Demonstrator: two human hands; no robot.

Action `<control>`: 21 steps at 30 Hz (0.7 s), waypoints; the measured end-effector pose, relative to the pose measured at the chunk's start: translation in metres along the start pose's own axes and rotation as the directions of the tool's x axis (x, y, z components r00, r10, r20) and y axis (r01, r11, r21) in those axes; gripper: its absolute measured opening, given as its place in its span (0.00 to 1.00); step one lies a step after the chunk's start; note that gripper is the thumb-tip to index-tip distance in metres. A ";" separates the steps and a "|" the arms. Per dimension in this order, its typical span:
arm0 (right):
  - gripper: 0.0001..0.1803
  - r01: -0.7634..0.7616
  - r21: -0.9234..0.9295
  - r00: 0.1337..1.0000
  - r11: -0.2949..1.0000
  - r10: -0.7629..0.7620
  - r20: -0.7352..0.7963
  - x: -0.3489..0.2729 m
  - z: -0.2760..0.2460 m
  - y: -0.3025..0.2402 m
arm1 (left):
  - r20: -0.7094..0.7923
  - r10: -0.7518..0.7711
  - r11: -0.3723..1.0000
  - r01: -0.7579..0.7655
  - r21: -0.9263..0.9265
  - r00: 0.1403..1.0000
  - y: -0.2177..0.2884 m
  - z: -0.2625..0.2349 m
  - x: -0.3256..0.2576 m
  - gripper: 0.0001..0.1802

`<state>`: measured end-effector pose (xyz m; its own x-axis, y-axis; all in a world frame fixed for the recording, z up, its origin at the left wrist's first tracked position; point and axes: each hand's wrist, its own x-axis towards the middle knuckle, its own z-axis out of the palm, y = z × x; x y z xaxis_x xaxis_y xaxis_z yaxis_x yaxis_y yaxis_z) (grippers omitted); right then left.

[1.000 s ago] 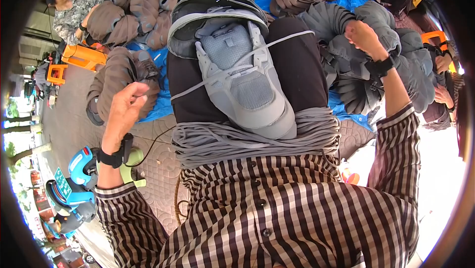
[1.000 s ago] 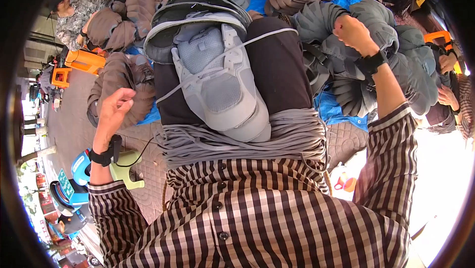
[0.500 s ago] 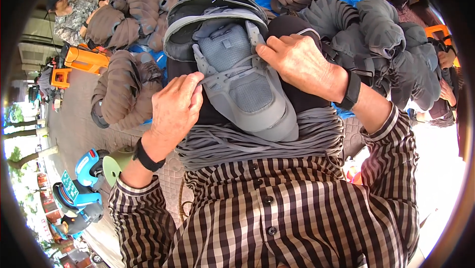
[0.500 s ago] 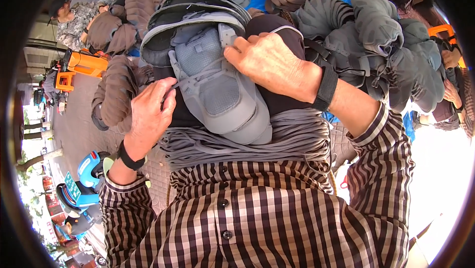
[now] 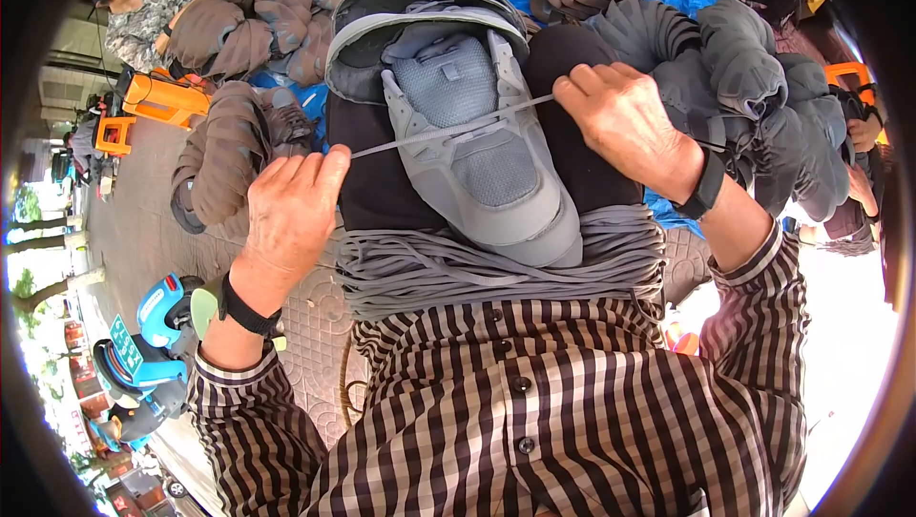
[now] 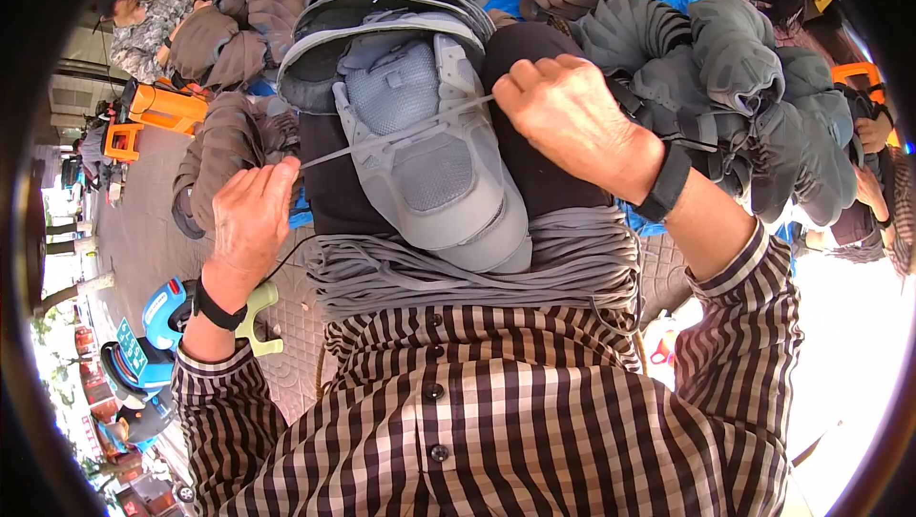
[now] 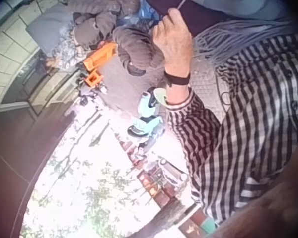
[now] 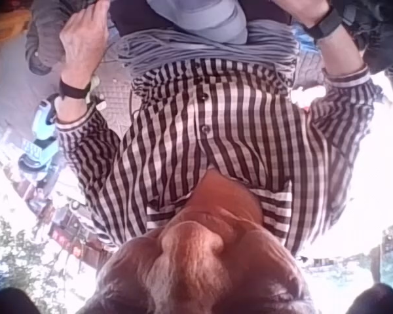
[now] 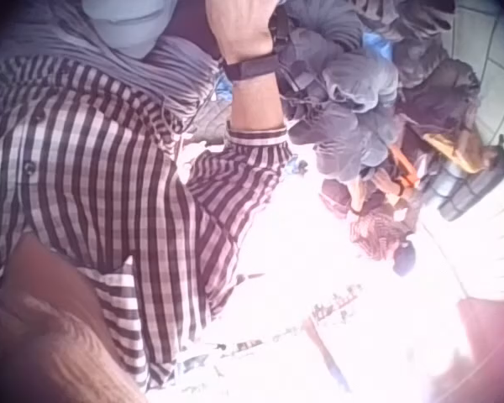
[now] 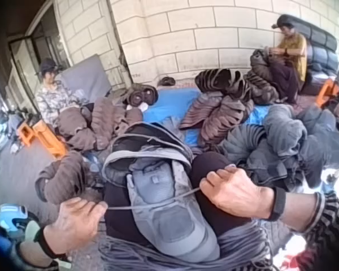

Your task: Lacing a grey athletic shoe while sitting outdoors near other workers.

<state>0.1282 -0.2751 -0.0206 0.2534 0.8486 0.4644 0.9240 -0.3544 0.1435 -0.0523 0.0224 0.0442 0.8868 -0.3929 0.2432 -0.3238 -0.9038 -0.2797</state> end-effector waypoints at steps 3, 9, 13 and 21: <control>0.08 -0.124 -0.046 0.991 0.991 0.121 -0.050 -0.010 0.001 0.017 | 0.064 -0.053 0.998 0.055 -0.026 0.997 0.000 0.012 -0.016 0.17; 0.05 -0.297 -0.158 0.954 0.942 0.287 -0.088 -0.046 -0.022 0.059 | 0.215 -0.200 0.980 0.199 0.025 0.956 -0.025 0.024 -0.060 0.11; 0.03 -0.415 -0.151 0.907 0.897 0.421 0.009 -0.091 -0.031 0.101 | 0.316 -0.334 0.943 0.320 0.098 0.888 -0.053 0.024 -0.106 0.07; 0.08 -0.619 -0.292 0.767 0.730 0.642 -0.021 -0.193 -0.087 0.170 | 0.476 -0.519 0.852 0.476 0.219 0.710 -0.113 0.029 -0.225 0.07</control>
<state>0.2115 -0.5333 -0.0099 0.7810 0.4149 0.4668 0.4339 -0.8980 0.0722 -0.2062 0.2176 -0.0058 0.9547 0.2705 -0.1241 0.2183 -0.9198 -0.3259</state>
